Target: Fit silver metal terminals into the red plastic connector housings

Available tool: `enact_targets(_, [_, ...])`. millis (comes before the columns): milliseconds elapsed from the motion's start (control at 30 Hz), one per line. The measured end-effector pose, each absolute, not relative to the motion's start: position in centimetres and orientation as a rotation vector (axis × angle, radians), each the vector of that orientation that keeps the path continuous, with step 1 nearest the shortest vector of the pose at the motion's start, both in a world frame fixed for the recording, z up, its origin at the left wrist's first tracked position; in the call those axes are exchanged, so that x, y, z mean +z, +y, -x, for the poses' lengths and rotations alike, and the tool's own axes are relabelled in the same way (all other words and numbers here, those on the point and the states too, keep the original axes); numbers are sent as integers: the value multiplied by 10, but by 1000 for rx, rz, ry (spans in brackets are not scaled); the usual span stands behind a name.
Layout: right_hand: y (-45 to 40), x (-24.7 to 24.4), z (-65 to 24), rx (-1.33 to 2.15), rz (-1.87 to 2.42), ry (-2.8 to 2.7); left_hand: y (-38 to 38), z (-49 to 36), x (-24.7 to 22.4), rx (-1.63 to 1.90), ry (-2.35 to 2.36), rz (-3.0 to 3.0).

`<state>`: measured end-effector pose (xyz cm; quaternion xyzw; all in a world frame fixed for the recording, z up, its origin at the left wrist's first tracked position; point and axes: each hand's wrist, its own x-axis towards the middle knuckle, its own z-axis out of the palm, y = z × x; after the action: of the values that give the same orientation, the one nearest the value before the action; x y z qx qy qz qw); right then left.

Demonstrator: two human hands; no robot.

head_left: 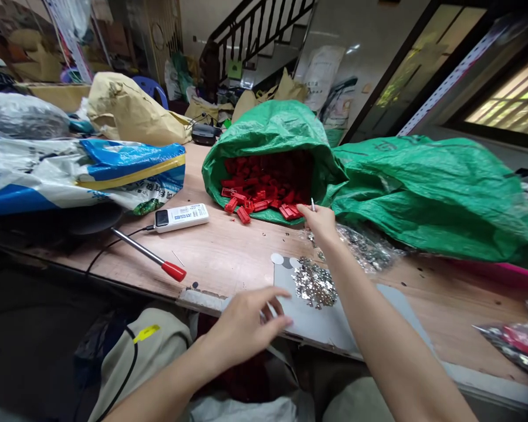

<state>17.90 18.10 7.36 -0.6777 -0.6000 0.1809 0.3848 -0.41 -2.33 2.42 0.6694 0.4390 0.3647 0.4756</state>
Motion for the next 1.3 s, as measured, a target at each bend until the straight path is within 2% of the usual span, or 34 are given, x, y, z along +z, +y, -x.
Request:
enact_targets(100, [125,76,-168,734,1637,-1626,-10,8,17,1194,1188,-1479])
enact_targets(167, [80,72,-161,1048,1500,-1707,-5,9,11,1328,1224,-1525])
enact_targets(267, [28,61,-153,1267,1287,-1733,-4,7,6,1347,1155,-1629])
enact_targets(367, [14,52,-163,1113,1282,-1830,-5,2,3,1274,1101,-1613])
enact_targets(500, [51,57,-205,305,1899,-1856,-4,-4,1,1249,1116,-1573])
enact_targets(600, [93,61,-233,69,2110,-1805,-2,-8,1,1264,1119,-1574])
enact_targets(767, [138,45,-237,59,2226,-1855,0,-11,5,1298,1110,-1580])
enact_targets(1000, [143,38,-242,82,2239,-1806,0,-9,3,1318,1047,-1459])
enact_targets(1300, [98,42,-256,383,1893,-1621,0,-4,9,1317,1018,-1171])
